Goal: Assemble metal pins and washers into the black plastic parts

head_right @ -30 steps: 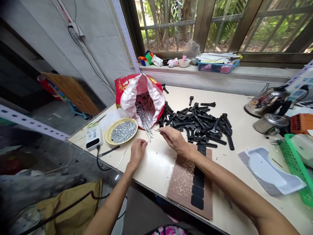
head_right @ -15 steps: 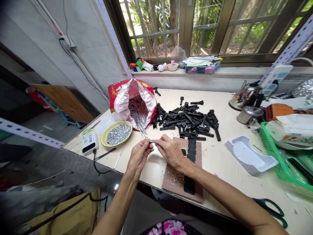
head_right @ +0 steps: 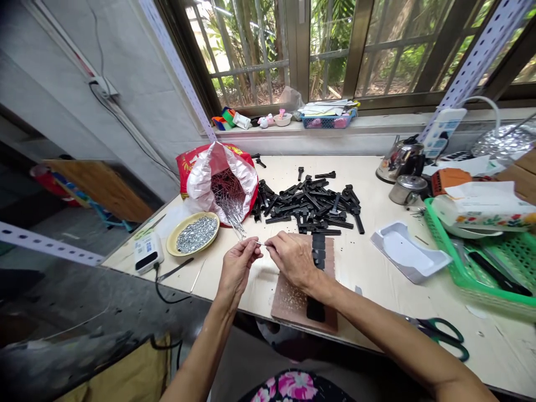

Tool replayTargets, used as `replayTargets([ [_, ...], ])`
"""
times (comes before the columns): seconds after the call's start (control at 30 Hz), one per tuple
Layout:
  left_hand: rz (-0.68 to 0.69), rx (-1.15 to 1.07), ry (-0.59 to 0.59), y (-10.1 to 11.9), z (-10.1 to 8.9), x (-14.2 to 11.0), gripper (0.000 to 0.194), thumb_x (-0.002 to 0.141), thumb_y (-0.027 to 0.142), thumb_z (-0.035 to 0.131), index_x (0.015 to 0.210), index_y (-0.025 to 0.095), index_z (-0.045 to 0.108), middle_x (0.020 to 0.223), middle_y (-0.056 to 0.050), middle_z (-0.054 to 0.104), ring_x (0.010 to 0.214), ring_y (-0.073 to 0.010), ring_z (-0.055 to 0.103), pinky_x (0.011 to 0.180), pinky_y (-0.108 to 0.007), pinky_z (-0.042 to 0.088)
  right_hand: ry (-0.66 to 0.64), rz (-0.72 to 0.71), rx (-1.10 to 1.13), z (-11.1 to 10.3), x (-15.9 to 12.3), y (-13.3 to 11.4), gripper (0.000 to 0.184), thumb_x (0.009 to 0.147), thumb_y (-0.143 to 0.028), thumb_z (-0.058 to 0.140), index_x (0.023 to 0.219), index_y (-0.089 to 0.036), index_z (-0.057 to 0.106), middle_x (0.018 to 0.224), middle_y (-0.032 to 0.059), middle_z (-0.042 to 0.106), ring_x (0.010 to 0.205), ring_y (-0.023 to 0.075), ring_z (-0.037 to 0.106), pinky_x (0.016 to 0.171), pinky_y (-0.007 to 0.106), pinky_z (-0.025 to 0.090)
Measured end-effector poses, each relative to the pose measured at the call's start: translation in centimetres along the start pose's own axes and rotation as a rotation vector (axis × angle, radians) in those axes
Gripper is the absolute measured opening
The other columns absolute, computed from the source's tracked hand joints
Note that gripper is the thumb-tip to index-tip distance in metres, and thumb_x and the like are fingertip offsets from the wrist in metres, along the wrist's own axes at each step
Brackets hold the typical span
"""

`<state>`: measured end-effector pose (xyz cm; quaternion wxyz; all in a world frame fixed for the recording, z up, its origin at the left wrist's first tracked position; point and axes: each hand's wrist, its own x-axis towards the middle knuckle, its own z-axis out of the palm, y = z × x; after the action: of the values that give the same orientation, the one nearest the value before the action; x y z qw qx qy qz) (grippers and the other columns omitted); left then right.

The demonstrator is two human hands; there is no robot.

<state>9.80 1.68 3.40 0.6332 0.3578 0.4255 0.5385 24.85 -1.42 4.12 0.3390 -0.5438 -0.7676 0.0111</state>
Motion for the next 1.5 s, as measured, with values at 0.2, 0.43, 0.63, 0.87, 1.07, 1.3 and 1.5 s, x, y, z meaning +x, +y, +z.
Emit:
replayTargets([
  [0.2, 0.028, 0.021, -0.024, -0.2, 0.4, -0.2, 0.030, 0.065, 0.029, 0.076, 0.086, 0.009, 0.068, 0.068, -0.002, 0.064, 0.059, -0.0079, 0.058, 0.064, -0.023, 0.049, 0.009, 0.052, -0.017, -0.5, -0.5, -0.1, 0.018, 0.094, -0.027, 0.045, 0.091, -0.019, 0.061, 0.085, 0.0038, 0.063, 0.075, 0.0150, 0.057, 0.067, 0.026, 0.039],
  [0.43, 0.079, 0.003, -0.001, -0.6, 1.3, -0.5, 0.027, 0.064, 0.027, 0.076, 0.083, 0.010, 0.067, 0.070, -0.001, 0.064, 0.059, -0.0075, 0.057, 0.064, -0.023, 0.049, 0.044, 0.083, 0.022, -0.5, -0.8, -0.4, 0.016, 0.094, -0.025, 0.045, 0.091, -0.017, 0.059, 0.086, 0.0053, 0.063, 0.077, 0.0156, 0.059, 0.066, 0.025, 0.041],
  [0.63, 0.109, 0.070, -0.008, -1.1, 1.4, -0.6, 0.028, 0.066, 0.030, 0.075, 0.086, 0.011, 0.068, 0.068, -0.001, 0.065, 0.060, -0.0084, 0.058, 0.065, -0.024, 0.049, 0.005, 0.133, 0.112, -0.3, -1.3, 0.3, 0.019, 0.095, -0.029, 0.044, 0.091, -0.019, 0.059, 0.083, 0.0040, 0.062, 0.073, 0.0137, 0.058, 0.064, 0.023, 0.042],
  [0.87, 0.049, 0.111, -0.077, -1.7, 1.9, -0.7, 0.029, 0.067, 0.031, 0.075, 0.087, 0.010, 0.068, 0.068, -0.001, 0.065, 0.059, -0.0077, 0.058, 0.065, -0.022, 0.049, -0.011, 0.122, 0.200, -0.9, -2.0, 1.7, 0.018, 0.095, -0.028, 0.045, 0.090, -0.019, 0.060, 0.087, 0.0033, 0.059, 0.078, 0.0134, 0.058, 0.070, 0.024, 0.045],
  [1.07, -0.144, 0.127, -0.155, -2.6, 3.2, -1.5, 0.048, 0.068, 0.037, 0.074, 0.109, 0.014, 0.063, 0.082, -0.005, 0.065, 0.066, -0.0106, 0.062, 0.067, -0.026, 0.053, -0.023, 0.113, -0.031, -3.6, -4.7, 5.4, 0.021, 0.094, -0.029, 0.046, 0.092, -0.021, 0.065, 0.088, 0.0032, 0.060, 0.077, 0.0139, 0.057, 0.063, 0.024, 0.043],
  [1.3, -0.166, 0.309, -0.130, -5.2, 3.3, -1.6, 0.068, 0.077, 0.041, 0.064, 0.134, 0.015, 0.038, 0.089, -0.004, 0.057, 0.056, -0.0080, 0.059, 0.051, -0.022, 0.051, -0.077, 0.084, -0.221, -4.6, -5.8, 14.0, 0.021, 0.092, -0.027, 0.049, 0.085, -0.019, 0.066, 0.084, 0.0052, 0.061, 0.078, 0.0176, 0.052, 0.065, 0.028, 0.042],
  [1.5, -0.015, 0.489, -0.096, -7.1, 3.7, -1.6, 0.063, 0.080, 0.043, 0.058, 0.134, 0.019, 0.036, 0.091, -0.001, 0.050, 0.054, -0.0057, 0.054, 0.043, -0.018, 0.046, -0.112, -0.130, -0.082, -1.9, -9.0, 12.1, 0.032, 0.097, -0.022, 0.038, 0.080, -0.018, 0.065, 0.072, 0.0018, 0.058, 0.069, 0.0133, 0.052, 0.062, 0.026, 0.047],
])
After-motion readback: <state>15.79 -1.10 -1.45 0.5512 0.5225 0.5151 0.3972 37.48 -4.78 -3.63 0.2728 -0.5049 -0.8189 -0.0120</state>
